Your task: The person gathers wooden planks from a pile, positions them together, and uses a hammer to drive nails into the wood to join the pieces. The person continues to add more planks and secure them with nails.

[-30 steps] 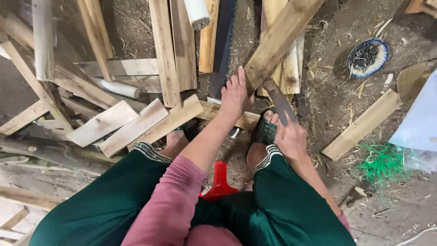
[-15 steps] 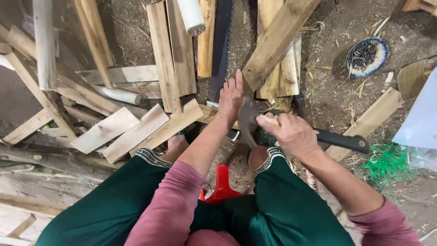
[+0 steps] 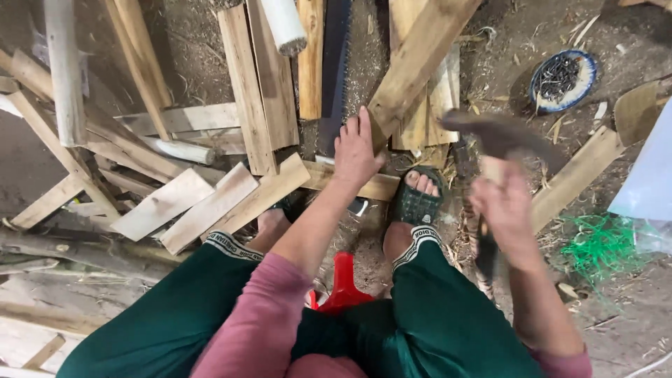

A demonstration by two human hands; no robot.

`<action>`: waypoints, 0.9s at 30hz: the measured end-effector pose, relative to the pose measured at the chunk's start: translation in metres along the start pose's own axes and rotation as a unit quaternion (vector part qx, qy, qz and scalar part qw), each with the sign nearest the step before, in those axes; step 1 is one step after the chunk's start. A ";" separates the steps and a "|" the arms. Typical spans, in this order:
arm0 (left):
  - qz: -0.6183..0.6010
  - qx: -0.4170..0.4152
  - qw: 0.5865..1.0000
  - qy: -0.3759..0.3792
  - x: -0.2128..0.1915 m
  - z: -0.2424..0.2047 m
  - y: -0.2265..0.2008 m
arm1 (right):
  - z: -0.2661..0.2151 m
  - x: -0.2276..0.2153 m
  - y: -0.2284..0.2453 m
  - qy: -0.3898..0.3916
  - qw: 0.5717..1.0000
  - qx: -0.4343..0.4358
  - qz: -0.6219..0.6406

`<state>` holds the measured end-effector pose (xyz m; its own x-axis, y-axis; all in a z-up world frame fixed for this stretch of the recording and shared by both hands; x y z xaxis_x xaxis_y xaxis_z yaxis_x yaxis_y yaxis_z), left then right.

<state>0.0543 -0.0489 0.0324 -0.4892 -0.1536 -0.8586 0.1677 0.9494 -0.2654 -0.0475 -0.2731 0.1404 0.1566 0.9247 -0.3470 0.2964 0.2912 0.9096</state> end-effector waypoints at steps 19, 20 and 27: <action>-0.422 -0.100 0.891 0.135 0.059 -0.009 0.023 | 0.036 0.037 -0.023 0.061 0.979 0.164 0.102; -0.352 -0.159 0.910 0.148 0.069 -0.014 0.033 | 0.042 0.043 -0.017 0.090 0.977 0.190 -0.030; -0.337 -0.204 0.906 0.155 0.078 -0.007 0.032 | 0.065 0.085 0.064 0.148 0.954 0.191 -0.179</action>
<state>0.0161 -0.0287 -0.0398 -0.5914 -0.7110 -0.3804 -0.5570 0.7013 -0.4449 0.0464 -0.1920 0.1540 -0.2748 0.8284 -0.4880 0.6118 0.5422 0.5760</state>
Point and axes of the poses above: each hand's wrist, its own z-axis towards the middle knuckle, its own x-axis out of the palm, y = z × x, the point moved 6 cm from there along z, towards the middle knuckle, and after that the axes turned 1 degree about z, right-handed, at the moved point
